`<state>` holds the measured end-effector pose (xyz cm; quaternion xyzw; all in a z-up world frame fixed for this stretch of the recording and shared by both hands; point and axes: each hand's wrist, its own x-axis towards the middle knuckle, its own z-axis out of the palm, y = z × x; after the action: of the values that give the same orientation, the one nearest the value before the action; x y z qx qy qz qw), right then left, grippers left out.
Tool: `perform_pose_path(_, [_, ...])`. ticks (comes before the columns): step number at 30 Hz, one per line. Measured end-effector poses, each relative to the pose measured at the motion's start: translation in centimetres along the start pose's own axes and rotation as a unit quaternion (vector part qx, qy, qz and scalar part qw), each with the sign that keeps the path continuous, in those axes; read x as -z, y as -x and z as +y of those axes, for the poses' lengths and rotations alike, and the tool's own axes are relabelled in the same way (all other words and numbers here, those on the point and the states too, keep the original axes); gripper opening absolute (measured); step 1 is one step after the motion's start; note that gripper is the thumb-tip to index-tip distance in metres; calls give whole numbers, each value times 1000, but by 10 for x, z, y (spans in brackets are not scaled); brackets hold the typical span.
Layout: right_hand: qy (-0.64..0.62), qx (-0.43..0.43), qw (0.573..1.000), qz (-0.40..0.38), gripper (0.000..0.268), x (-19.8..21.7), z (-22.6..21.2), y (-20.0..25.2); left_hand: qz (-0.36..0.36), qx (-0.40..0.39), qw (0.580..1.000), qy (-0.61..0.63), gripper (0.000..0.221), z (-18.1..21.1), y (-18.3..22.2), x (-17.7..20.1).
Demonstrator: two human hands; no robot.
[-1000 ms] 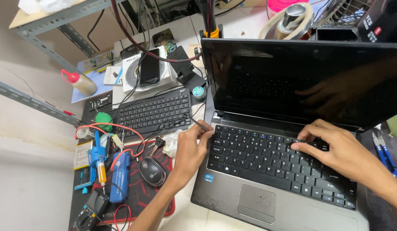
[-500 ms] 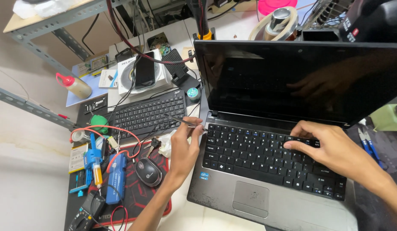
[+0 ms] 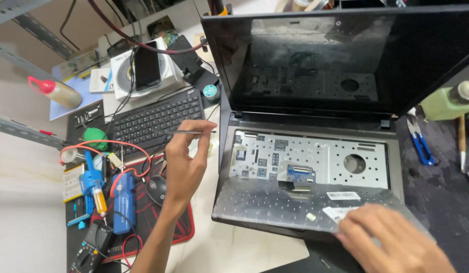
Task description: The person opens a laptop and uses a screwdriver to pry and remove the keyboard and the metal palm rest plate. The removed parts are placed on the workbench.
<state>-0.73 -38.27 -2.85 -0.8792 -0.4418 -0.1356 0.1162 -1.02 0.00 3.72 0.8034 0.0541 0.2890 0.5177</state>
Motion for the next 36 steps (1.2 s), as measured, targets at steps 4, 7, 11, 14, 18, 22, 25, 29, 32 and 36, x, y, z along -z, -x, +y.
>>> perform_pose_path(4, [-46, 51, 998, -15, 28, -24, -9, 24, -77, -82, 991, -67, 22, 1, 7, -10])
perform_pose_path(7, [-74, 72, 995, -11, 32, -31, -12, 26, -148, -108, 981, -71, 17, -9, 15, -28])
perform_pose_path(11, [-95, 90, 991, -19, 37, -40, -12, 25, -224, -157, 957, -100, 6, -5, 21, -56])
perform_pose_path(14, [-92, 81, 992, -4, 40, -52, -13, 23, -249, -197, 943, -101, 6, 1, 24, -68])
perform_pose_path(18, [-73, 71, 994, 52, 43, -64, -12, 27, -265, -162, 946, -89, 7, 12, 32, -80])
perform_pose_path(22, [-77, 46, 992, 84, 49, -27, -22, 5, -279, -141, 946, -89, 12, 27, 45, -89])
perform_pose_path(25, [-97, 24, 990, 94, 47, 10, -32, -21, -279, -130, 948, -83, 15, 36, 56, -97])
perform_pose_path(29, [-96, -29, 990, 100, 52, 28, -38, -35, -260, -136, 954, -63, 15, 37, 69, -112])
perform_pose_path(32, [-51, -60, 991, 104, 53, 36, -41, -36, -238, -150, 958, -47, 14, 41, 81, -122])
perform_pose_path(36, [6, -74, 992, 103, 45, 47, -38, -32, -235, -157, 956, -74, 17, 49, 86, -129])
